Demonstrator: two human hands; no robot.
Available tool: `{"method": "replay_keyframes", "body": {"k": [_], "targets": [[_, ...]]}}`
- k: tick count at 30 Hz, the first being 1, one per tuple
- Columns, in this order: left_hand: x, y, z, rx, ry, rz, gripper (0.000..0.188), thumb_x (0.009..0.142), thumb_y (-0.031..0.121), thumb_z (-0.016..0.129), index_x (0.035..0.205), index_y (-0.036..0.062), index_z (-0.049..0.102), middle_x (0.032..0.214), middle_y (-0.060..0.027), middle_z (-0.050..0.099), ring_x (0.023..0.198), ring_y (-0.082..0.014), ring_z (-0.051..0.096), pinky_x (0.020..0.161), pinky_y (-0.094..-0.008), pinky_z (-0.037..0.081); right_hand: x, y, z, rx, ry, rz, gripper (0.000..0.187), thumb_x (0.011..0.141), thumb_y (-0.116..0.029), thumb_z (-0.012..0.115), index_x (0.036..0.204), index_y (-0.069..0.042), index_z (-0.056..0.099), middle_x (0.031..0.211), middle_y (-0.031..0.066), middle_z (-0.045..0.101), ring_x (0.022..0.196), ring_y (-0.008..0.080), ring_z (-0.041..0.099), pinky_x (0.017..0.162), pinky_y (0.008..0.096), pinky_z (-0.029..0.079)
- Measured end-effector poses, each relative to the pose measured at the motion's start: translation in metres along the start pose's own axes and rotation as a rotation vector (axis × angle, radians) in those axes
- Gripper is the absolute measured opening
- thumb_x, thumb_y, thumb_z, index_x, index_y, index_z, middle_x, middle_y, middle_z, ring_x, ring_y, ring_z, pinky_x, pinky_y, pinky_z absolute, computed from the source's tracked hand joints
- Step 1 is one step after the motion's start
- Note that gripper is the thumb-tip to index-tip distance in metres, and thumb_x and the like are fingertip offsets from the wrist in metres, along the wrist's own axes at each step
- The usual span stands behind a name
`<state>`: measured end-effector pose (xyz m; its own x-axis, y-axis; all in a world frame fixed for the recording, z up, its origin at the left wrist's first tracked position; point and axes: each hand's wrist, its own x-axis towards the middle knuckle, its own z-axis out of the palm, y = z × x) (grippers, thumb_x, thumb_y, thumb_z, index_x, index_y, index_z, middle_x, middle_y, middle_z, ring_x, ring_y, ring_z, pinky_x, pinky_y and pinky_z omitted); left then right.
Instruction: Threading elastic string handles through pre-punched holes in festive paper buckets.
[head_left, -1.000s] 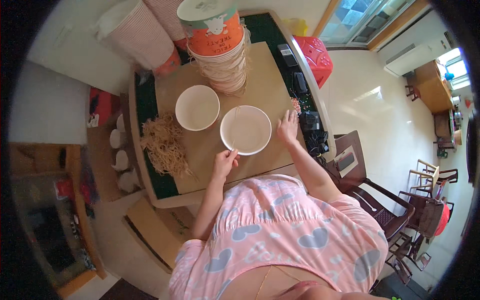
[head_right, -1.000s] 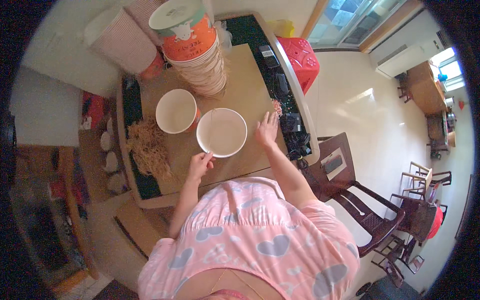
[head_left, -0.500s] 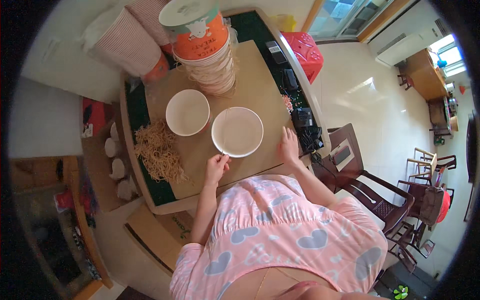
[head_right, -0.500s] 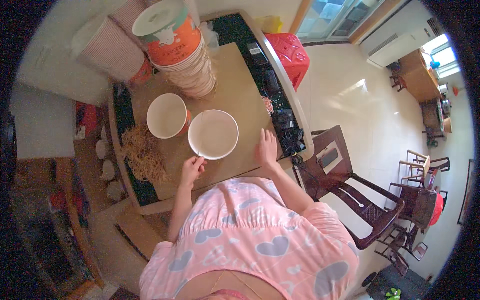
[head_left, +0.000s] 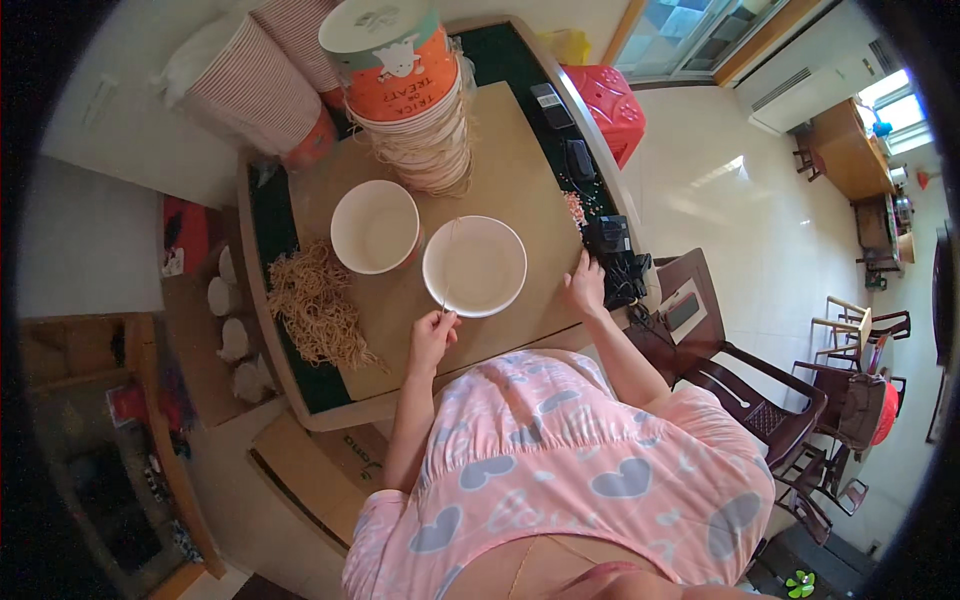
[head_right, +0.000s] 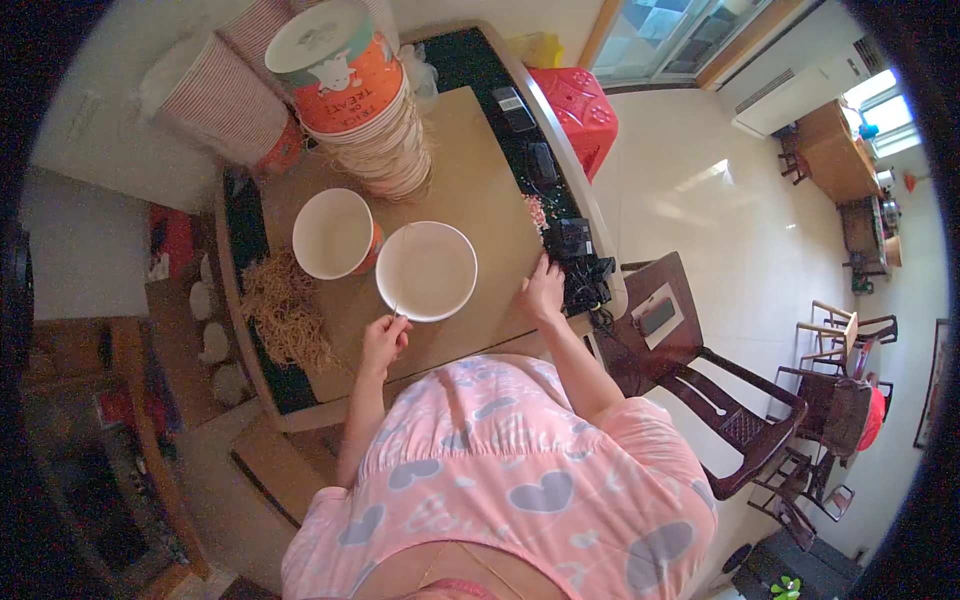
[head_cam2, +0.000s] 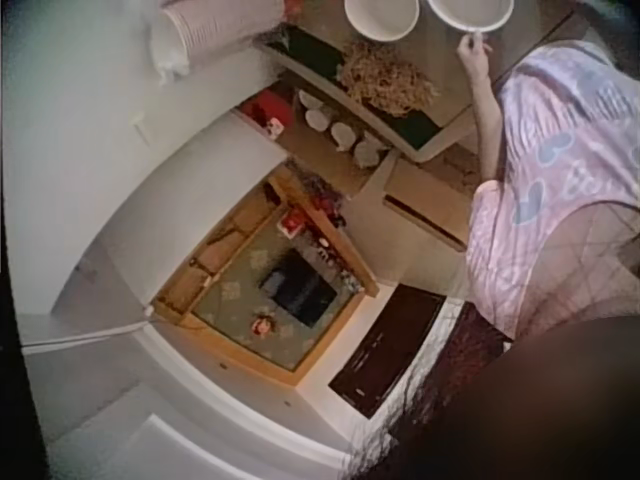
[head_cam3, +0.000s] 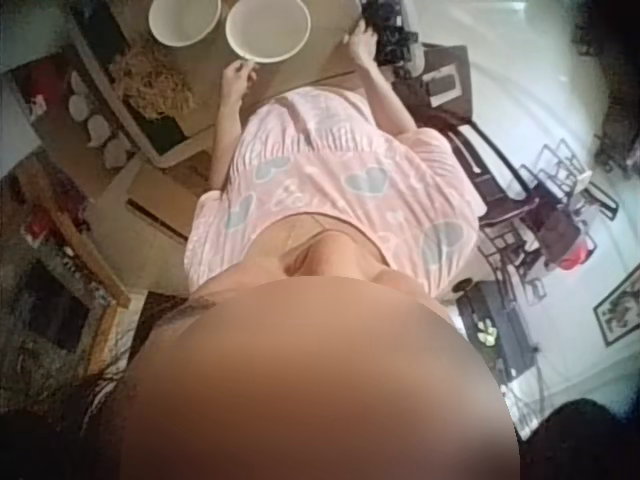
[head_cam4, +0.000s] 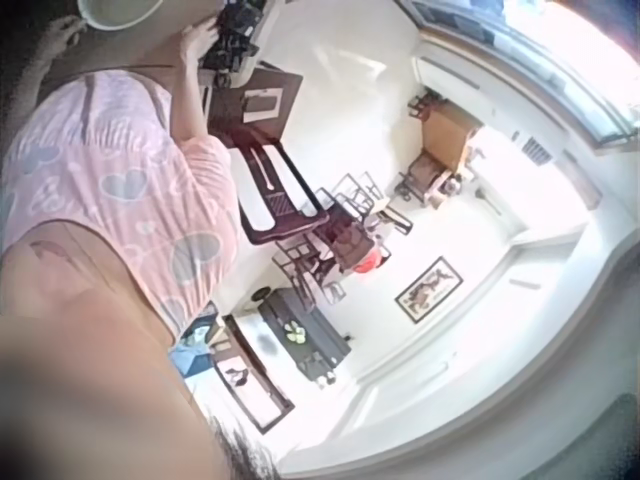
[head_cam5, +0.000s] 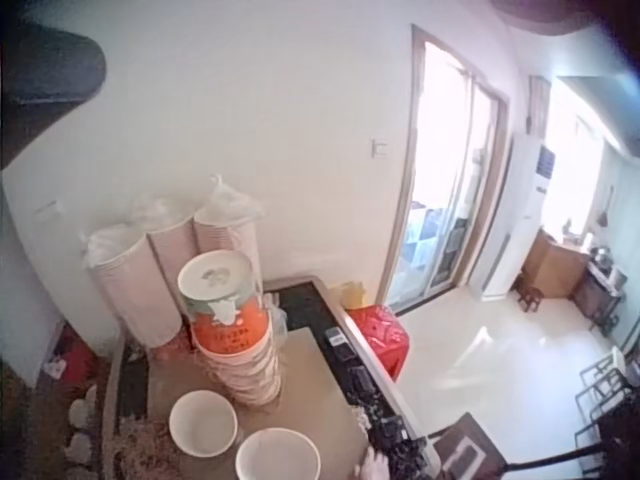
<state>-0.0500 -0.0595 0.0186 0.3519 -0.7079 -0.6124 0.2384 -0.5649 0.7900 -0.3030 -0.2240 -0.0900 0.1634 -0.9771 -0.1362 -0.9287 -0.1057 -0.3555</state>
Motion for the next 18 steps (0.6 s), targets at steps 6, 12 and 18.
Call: {"method": "replay_keyframes", "body": {"k": [6, 12, 18], "targets": [[0.004, -0.003, 0.001, 0.01, -0.016, 0.018, 0.023, 0.088, 0.022, 0.057, 0.073, 0.0051, 0.061, 0.053, 0.0033, 0.052, 0.044, -0.0027, 0.041, 0.041, -0.0185, 0.03, 0.026, -0.012, 0.009, 0.047, 0.071, -0.037, 0.066, 0.075, -0.017, 0.064, 0.13, 0.002, 0.031, 0.122, 0.0257, 0.043, 0.107, 0.0394, 0.045, 0.093, 0.0432, 0.038], [0.002, 0.004, 0.002, 0.002, -0.03, 0.037, 0.022, 0.088, 0.021, 0.057, 0.074, 0.0055, 0.06, 0.054, 0.0032, 0.052, 0.044, -0.0026, 0.041, 0.041, -0.018, 0.03, 0.045, -0.02, 0.017, 0.17, 0.213, -0.171, 0.065, 0.078, -0.011, 0.059, 0.134, -0.001, 0.028, 0.129, 0.0257, 0.039, 0.115, 0.0389, 0.041, 0.097, 0.0433, 0.036], [0.004, -0.009, -0.003, -0.039, -0.016, 0.04, 0.021, 0.088, 0.021, 0.056, 0.074, 0.0056, 0.06, 0.054, 0.003, 0.052, 0.044, -0.0023, 0.04, 0.04, -0.0176, 0.028, -0.017, -0.023, 0.021, -0.103, 0.031, -0.188, 0.065, 0.08, -0.018, 0.057, 0.135, 0.0, 0.028, 0.136, 0.0286, 0.03, 0.127, 0.0405, 0.03, 0.106, 0.0425, 0.027]]}}
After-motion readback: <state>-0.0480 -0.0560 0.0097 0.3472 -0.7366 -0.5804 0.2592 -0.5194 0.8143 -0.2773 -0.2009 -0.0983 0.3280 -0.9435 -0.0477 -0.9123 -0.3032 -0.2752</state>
